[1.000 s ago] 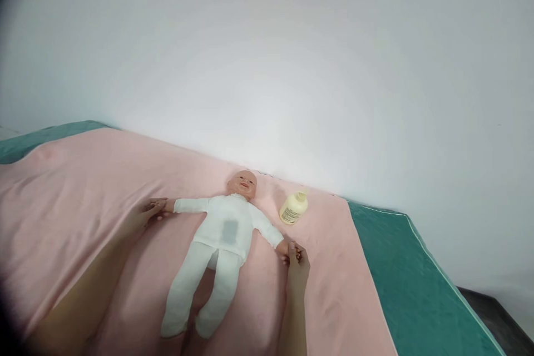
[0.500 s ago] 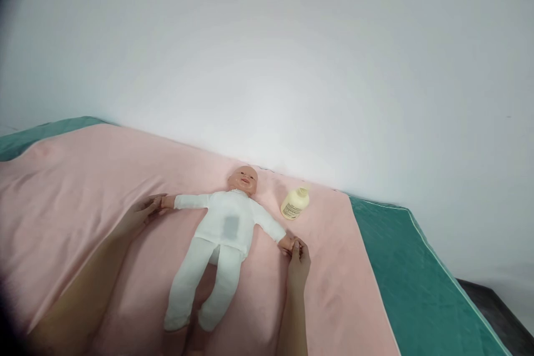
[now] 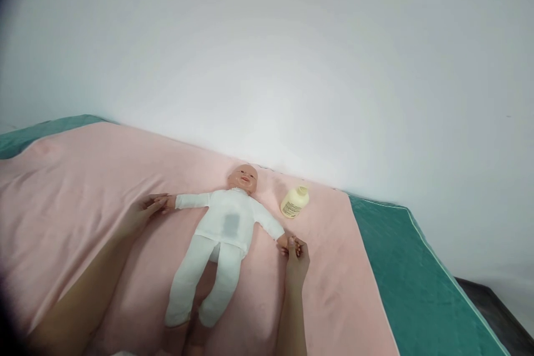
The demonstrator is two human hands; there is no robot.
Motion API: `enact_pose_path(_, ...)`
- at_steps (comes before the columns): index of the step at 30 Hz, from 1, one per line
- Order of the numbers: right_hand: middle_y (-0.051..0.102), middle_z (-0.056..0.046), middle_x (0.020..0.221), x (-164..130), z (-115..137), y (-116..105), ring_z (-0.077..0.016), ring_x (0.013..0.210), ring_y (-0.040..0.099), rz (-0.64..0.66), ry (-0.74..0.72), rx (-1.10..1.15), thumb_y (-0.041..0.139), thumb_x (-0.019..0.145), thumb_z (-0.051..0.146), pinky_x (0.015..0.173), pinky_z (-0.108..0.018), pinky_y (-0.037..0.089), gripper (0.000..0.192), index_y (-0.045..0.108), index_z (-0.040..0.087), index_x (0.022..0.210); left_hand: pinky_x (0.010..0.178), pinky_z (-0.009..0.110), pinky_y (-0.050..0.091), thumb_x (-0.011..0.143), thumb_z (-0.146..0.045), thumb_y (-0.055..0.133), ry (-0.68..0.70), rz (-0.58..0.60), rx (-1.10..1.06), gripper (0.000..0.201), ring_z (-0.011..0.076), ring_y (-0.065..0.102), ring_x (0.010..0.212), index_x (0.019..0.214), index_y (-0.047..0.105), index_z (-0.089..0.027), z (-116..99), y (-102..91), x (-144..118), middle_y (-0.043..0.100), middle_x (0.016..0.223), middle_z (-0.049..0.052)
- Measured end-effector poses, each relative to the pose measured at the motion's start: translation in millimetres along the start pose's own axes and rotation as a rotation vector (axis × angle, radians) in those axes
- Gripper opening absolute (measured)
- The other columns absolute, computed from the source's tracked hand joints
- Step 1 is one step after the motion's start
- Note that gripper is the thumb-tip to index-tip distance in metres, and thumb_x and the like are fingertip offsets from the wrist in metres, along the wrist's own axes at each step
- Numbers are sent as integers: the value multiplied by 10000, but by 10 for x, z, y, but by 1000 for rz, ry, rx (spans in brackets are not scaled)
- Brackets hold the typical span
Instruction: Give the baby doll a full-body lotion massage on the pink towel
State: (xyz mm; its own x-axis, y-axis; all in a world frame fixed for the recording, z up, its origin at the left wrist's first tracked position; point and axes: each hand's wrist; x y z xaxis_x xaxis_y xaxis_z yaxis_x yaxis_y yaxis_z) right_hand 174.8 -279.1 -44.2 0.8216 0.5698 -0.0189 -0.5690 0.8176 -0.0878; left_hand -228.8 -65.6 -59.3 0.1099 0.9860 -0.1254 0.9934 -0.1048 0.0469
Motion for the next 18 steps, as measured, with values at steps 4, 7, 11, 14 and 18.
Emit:
enact_pose_path(4, 661, -32, 787, -27, 41, 38, -150, 593, 585, -20, -8, -10, 630, 766, 617, 581, -287, 498, 487, 623, 149, 900, 859, 352, 568, 744, -524, 689, 4, -17, -22, 550, 260, 679, 989, 1144, 646, -148, -2, 11, 0, 708, 1087, 122)
enact_pose_path(7, 679, -64, 865, -31, 48, 41, -163, 628, 601, -31, -19, -25, 591, 772, 650, 592, -294, 505, 538, 636, 143, 947, 897, 396, 557, 749, -553, 676, 10, -12, -50, 578, 280, 669, 1018, 1148, 644, -136, 7, 11, 8, 699, 1105, 137)
enact_pose_path(11, 668, -107, 1074, -39, 61, 26, -226, 892, 634, -41, -54, -29, 580, 769, 650, 717, -312, 529, 570, 643, 150, 1036, 929, 405, 543, 756, -545, 685, -8, -2, -105, 599, 278, 648, 1070, 1206, 620, -154, -1, -6, 5, 676, 1164, 135)
enact_pose_path(14, 655, -102, 1132, -58, 96, 21, -249, 1021, 607, -34, -43, -34, 624, 759, 607, 803, -323, 518, 546, 638, 165, 1079, 897, 359, 562, 734, -514, 724, -29, 32, -137, 647, 262, 648, 1076, 1259, 584, -164, -12, -27, -3, 655, 1212, 135)
enact_pose_path(18, 670, -101, 1078, -81, 129, 31, -253, 977, 621, -21, -21, -52, 703, 711, 565, 807, -343, 519, 575, 615, 157, 1107, 884, 359, 567, 687, -456, 779, -12, 44, -77, 672, 266, 658, 1053, 1252, 580, -152, -4, -30, 4, 667, 1184, 136)
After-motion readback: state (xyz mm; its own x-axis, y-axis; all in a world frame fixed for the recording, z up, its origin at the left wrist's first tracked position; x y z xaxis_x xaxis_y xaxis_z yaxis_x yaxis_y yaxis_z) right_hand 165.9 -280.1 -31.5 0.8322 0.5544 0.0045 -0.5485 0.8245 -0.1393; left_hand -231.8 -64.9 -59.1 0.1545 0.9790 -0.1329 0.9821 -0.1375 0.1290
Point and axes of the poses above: each hand's wrist, its own x-axis towards the middle knuckle, its own y-axis out of the palm, z = x × y
